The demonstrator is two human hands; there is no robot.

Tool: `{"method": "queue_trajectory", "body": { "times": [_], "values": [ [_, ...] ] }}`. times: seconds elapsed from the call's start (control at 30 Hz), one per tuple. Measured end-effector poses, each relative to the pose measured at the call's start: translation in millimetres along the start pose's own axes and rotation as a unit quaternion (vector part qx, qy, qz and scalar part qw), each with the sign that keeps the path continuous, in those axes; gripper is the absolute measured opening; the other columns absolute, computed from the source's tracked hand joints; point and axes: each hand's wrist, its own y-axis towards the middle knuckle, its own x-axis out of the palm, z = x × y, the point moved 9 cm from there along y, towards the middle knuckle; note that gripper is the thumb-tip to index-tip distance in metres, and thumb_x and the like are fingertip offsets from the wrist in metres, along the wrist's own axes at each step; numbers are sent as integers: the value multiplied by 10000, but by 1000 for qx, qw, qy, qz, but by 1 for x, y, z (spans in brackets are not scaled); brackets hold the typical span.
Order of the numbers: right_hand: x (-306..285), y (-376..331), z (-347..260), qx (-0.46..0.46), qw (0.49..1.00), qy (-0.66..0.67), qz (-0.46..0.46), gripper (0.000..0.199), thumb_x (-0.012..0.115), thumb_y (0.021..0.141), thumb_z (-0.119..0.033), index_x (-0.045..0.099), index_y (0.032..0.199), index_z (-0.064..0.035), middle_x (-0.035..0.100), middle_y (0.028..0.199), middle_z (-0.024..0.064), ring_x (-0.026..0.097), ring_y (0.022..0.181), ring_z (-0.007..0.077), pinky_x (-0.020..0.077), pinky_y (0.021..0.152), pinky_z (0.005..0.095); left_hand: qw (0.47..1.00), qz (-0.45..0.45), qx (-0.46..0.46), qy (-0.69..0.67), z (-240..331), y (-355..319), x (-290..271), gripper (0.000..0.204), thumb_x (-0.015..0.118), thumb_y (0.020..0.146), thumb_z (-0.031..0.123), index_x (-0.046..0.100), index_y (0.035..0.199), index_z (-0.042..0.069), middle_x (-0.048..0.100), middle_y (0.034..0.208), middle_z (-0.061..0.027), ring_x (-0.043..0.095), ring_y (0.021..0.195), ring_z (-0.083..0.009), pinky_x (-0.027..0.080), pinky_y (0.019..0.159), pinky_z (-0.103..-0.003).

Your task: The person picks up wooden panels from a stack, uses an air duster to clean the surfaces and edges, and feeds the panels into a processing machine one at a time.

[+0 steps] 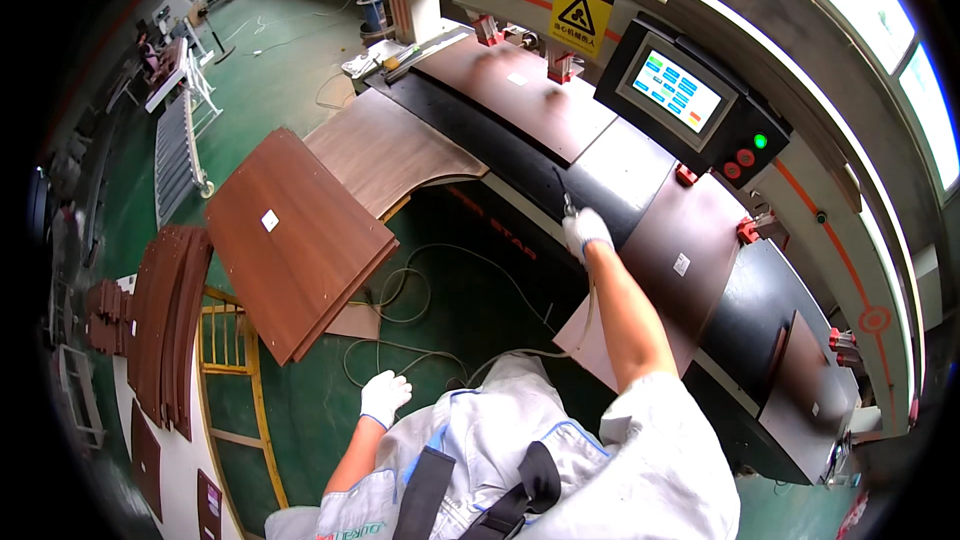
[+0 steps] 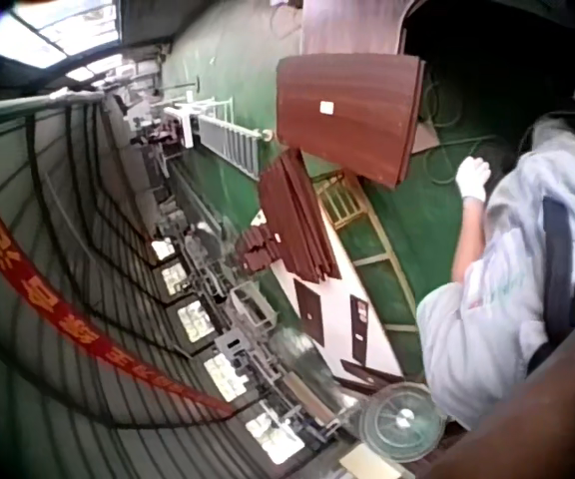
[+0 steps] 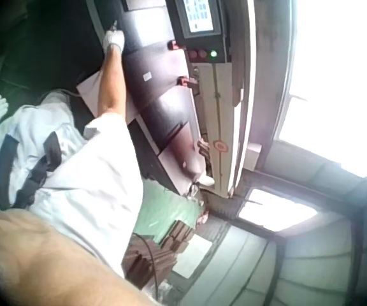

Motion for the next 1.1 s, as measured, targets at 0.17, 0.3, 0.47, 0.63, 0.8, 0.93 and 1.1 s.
{"method": "queue_trajectory", "body": {
  "times": [0.17, 0.3, 0.47, 0.63, 0.8, 0.93, 1.1],
  "values": [
    [-7, 80, -23, 102, 982, -146, -65, 302, 596, 843, -170, 746, 1040, 1, 708, 1036, 294, 725, 904, 420, 569, 812, 452, 997, -31, -41, -51, 24, 28, 33, 329, 510, 1027, 239, 537, 1291, 44, 674, 1065, -204, 703, 852, -389, 619, 695, -493],
    [1, 130, -29, -25, 940, -331, -77, 343, 594, 839, -159, 731, 1118, -14, 694, 1141, 281, 707, 993, 430, 563, 854, 455, 995, -64, -59, 43, 35, 74, 83, 335, 532, 1030, 245, 524, 1304, 52, 668, 1120, -208, 706, 891, -370, 612, 723, -466],
    [-10, 124, -53, -63, 876, -448, -166, 299, 550, 826, -104, 747, 1002, 34, 727, 989, 253, 729, 920, 380, 570, 768, 438, 980, -93, -41, 169, 91, 80, 192, 364, 606, 1007, 215, 544, 1320, 39, 684, 1124, -185, 712, 889, -277, 603, 709, -376],
    [-14, 123, -29, 91, 933, -259, -232, 281, 546, 829, -160, 699, 687, 29, 665, 644, 184, 667, 569, 333, 531, 550, 436, 953, -166, -41, 249, 110, 123, 292, 361, 592, 1003, 218, 566, 1306, 24, 690, 1109, -168, 707, 883, -249, 590, 727, -341],
    [0, 34, -57, 47, 919, -275, -278, 278, 527, 842, -136, 704, 743, 54, 666, 630, 205, 674, 538, 313, 537, 511, 432, 926, -250, -66, 274, 100, 144, 380, 403, 614, 993, 263, 566, 1312, 21, 683, 1142, -153, 701, 931, -247, 584, 764, -361],
    [16, -48, -78, 98, 919, -149, -353, 321, 563, 887, -249, 660, 695, -11, 619, 590, 93, 566, 465, 212, 446, 441, 367, 926, -267, -248, 103, 57, 155, 411, 883, 464, 971, 670, 317, 1535, 7, 458, 1481, -285, 534, 1290, -443, 447, 1071, -533],
    [-26, -47, -82, 170, 973, 32, -151, 288, 563, 940, -353, 588, 936, -67, 529, 602, 17, 460, 452, 118, 355, 398, 312, 933, -238, -246, 110, 26, 176, 389, 649, 571, 990, 545, 475, 1375, 31, 611, 1229, -237, 650, 1110, -402, 574, 894, -513]
  ]
}}
